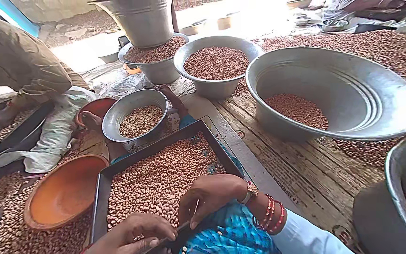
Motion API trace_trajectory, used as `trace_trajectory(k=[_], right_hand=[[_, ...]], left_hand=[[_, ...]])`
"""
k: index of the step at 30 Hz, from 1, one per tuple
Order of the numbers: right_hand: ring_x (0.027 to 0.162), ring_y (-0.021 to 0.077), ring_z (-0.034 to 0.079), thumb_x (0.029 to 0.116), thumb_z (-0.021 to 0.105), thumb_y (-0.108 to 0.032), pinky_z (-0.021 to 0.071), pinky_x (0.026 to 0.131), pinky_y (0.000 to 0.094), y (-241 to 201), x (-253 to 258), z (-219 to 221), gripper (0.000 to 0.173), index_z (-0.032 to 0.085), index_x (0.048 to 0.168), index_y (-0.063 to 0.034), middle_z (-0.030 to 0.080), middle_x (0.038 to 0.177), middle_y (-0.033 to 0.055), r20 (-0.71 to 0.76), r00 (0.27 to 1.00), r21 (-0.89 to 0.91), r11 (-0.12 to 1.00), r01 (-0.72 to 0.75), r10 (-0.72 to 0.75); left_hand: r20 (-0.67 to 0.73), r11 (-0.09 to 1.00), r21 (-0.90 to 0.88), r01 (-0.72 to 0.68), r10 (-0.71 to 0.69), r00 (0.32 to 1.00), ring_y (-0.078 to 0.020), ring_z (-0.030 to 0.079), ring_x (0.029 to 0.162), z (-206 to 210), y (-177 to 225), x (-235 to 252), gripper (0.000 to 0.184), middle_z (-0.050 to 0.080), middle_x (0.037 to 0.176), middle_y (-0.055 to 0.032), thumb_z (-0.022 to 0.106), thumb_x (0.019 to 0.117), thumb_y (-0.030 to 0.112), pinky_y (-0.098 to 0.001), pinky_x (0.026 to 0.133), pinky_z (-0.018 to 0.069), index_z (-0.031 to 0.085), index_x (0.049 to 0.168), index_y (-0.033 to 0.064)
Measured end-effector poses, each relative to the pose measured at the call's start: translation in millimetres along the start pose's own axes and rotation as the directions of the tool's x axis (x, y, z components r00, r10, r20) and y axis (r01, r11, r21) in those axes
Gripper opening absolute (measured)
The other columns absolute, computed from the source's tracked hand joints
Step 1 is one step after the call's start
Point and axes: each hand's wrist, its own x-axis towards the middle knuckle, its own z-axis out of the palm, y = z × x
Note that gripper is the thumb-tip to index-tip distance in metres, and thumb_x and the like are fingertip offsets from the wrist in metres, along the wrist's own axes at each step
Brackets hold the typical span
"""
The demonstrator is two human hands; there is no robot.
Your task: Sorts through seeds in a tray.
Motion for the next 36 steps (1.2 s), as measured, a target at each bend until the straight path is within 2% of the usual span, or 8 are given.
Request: trace_trajectory(k=[5,9,17,19,24,28,32,36], right_hand=[[0.121,0.0379,0.064,0.0976,0.071,-0.017,0.0459,0.105,0.057,35.9,13.6,-37.0,0.036,0.067,0.13,-0.002,0.068,0.126,0.0226,-0.235,0.936,-0.304,0.895,-0.328,0.263],[0.136,0.0356,0.054,0.0983,0.068,-0.015,0.038,0.116,0.0516,74.3,42.4,-74.8,0.045,0.06,0.14,-0.0013,0.059,0.143,0.0227,-0.421,0.837,-0.284,0.826,-0.487,0.349],[0.124,0.0407,0.061,0.1024,0.052,-0.006,0.0448,0.105,0.0581,126.3,100.9,-81.2,0.031,0.067,0.129,-0.0002,0.067,0.128,0.0248,-0.421,0.812,-0.314,0.775,-0.549,0.405],[0.131,0.0432,0.055,0.1069,0.051,-0.017,0.0415,0.109,0.0577,124.6,106.1,-65.8,0.038,0.058,0.14,0.0001,0.057,0.14,0.0272,-0.41,0.798,-0.289,0.766,-0.574,0.443],[0.137,0.043,0.052,0.1108,0.048,-0.031,0.0364,0.112,0.0627,79.4,89.7,-53.2,0.053,0.043,0.153,0.0013,0.054,0.146,0.0297,-0.207,0.809,-0.142,0.801,-0.581,0.55],[0.104,0.0277,0.064,0.109,0.051,-0.017,0.0498,0.09,0.0489,45.5,66.2,-53.5,0.033,0.061,0.134,0.0012,0.067,0.12,0.0209,-0.061,0.946,-0.054,0.945,-0.322,0.319],[0.093,0.0184,0.07,0.1098,0.048,-0.014,0.0589,0.079,0.0373,21.1,54.7,-65.0,0.029,0.062,0.131,0.0013,0.069,0.119,0.015,-0.169,0.965,0.072,0.979,-0.19,0.2],[0.091,0.0141,0.068,0.107,0.054,-0.017,0.0541,0.085,0.0338,17.8,43.7,-63.8,0.026,0.067,0.123,-0.0014,0.072,0.11,0.0114,-0.373,0.906,-0.086,0.965,-0.246,0.197]], left_hand=[[-0.595,0.936,0.183,0.3,-0.138,0.792,-0.0108,0.072,0.106,-37.5,-9.4,-0.7,0.031,0.075,0.117,-0.0019,0.059,0.0967,0.021,-0.0273,0.095,0.0585,0.069,0.122,0.0047],[-0.664,0.823,0.268,0.502,-0.22,0.715,-0.0141,0.066,0.118,-77.6,-26.3,23.8,0.037,0.068,0.13,-0.0117,0.052,0.1012,0.016,-0.0312,0.104,0.0502,0.062,0.133,0.0009],[-0.7,0.58,0.314,0.752,-0.393,0.596,-0.041,0.046,0.142,-92.0,-92.2,85.1,0.043,0.053,0.148,-0.0247,0.045,0.1105,0.02,-0.0552,0.12,0.0304,0.052,0.148,0.0022],[-0.702,0.608,0.258,0.751,-0.415,0.578,-0.0443,0.042,0.143,-82.4,-94.0,92.0,0.046,0.048,0.15,-0.0294,0.044,0.1107,0.021,-0.0558,0.121,0.0267,0.048,0.15,-0.0024],[-0.625,0.82,-0.17,0.546,-0.518,0.583,-0.0159,0.058,0.122,-66.4,-69.2,66.8,0.04,0.061,0.134,-0.0164,0.036,0.1124,0.018,-0.0352,0.108,0.0431,0.056,0.137,-0.0061],[-0.539,0.891,-0.289,0.349,-0.453,0.71,-0.0044,0.071,0.091,-58.3,-44.2,19.1,0.037,0.076,0.101,0.0042,0.038,0.1074,0.019,-0.0235,0.085,0.0582,0.071,0.117,0.0067],[-0.658,0.953,-0.155,0.261,-0.296,0.692,-0.0179,0.075,0.103,-55.4,-31.9,-15.1,0.033,0.077,0.112,-0.0043,0.045,0.1047,0.023,-0.0324,0.094,0.0599,0.073,0.112,0.0073],[-0.807,0.894,0.099,0.438,-0.185,0.56,-0.0028,0.071,0.091,-39.6,-32.4,-9.0,0.021,0.075,0.102,0.0035,0.059,0.0949,0.017,-0.0217,0.085,0.058,0.072,0.108,0.0058]])
